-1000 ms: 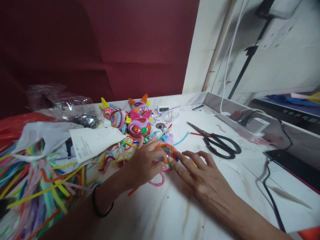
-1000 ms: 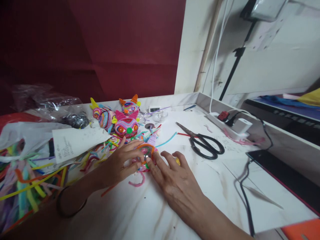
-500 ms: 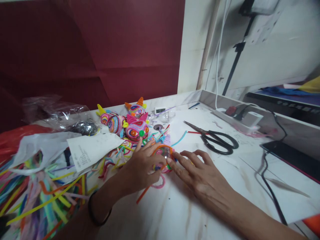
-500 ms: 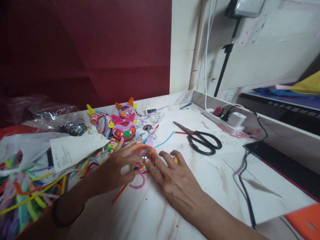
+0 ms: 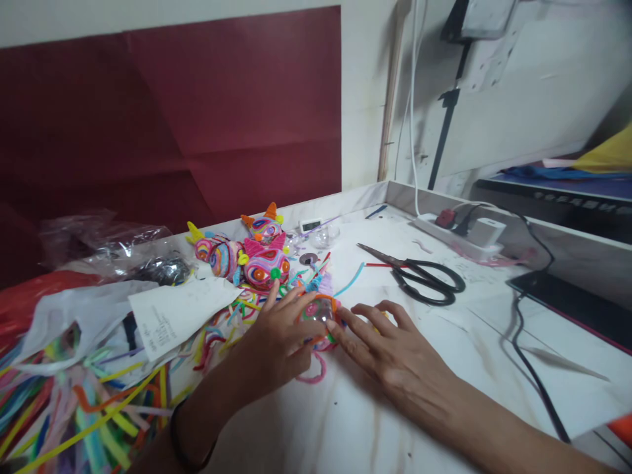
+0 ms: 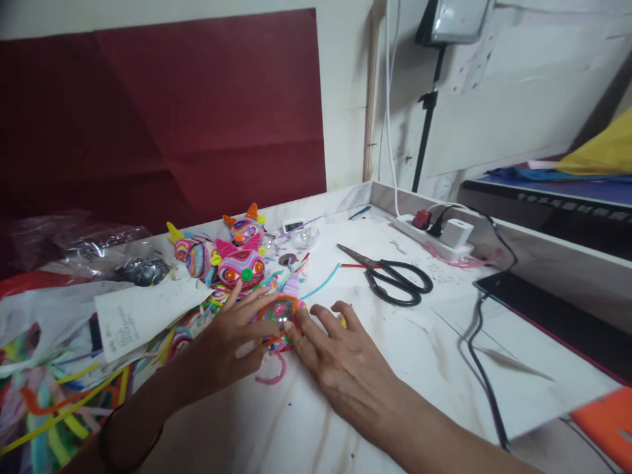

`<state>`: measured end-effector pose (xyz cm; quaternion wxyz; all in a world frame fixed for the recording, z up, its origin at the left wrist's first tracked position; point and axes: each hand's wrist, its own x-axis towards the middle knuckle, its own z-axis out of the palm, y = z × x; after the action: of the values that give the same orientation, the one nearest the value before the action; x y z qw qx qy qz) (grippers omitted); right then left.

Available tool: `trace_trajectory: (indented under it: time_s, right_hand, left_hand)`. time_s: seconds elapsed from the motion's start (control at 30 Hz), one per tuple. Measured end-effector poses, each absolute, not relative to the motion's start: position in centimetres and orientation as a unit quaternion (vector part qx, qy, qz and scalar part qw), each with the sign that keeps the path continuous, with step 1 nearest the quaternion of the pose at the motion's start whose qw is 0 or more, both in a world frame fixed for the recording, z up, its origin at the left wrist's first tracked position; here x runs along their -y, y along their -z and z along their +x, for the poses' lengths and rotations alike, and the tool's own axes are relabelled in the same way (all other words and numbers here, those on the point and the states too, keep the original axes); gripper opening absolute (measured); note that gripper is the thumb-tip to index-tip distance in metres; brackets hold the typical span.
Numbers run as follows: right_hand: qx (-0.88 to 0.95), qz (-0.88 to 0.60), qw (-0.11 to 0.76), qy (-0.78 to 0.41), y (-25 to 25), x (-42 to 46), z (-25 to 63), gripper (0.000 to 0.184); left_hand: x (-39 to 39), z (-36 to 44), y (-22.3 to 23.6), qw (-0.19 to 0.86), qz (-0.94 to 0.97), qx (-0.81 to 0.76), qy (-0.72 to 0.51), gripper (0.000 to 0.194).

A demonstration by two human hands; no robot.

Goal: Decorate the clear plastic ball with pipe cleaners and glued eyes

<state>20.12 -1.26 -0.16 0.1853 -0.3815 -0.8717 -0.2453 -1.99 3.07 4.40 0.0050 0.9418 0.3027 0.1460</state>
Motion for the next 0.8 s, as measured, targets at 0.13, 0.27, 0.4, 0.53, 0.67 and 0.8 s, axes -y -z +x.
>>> trace_trajectory:
  time_s: [0.13, 0.27, 0.4, 0.53, 0.67, 0.8]
  right_hand:
    - [0.870, -0.380, 0.191, 0.248, 0.2, 1.2, 20.1, 0.042]
    - [0.866, -0.381, 0.203, 0.251, 0.2, 1.2, 20.1, 0.041]
    - [0.866, -0.379, 0.206, 0.253, 0.2, 1.1, 20.1, 0.041]
    - [0.864, -0.377, 0.218, 0.253, 0.4, 1.1, 20.0, 0.038]
    - [0.865, -0.379, 0.212, 0.251, 0.5, 1.1, 20.1, 0.039]
    - [0.866, -0.376, 0.210, 0.253, 0.6, 1.2, 20.1, 0.039]
  left_hand:
    - [-3.2, -2.2, -4.5, 0.000, 0.952, -0.272, -0.144, 0.032]
    - [-3.4, -2.5, -4.5, -0.001, 0.955, -0.263, -0.136, 0.033]
    - [-3.7, -2.8, -4.4, -0.008, 0.961, -0.245, -0.129, 0.032]
    - [-4.1, -3.0, -4.3, -0.018, 0.965, -0.228, -0.130, 0.029]
    - [-4.3, -3.1, -4.4, -0.024, 0.966, -0.217, -0.138, 0.026]
    - [-4.4, -3.2, -4.5, -0.018, 0.966, -0.206, -0.154, 0.029]
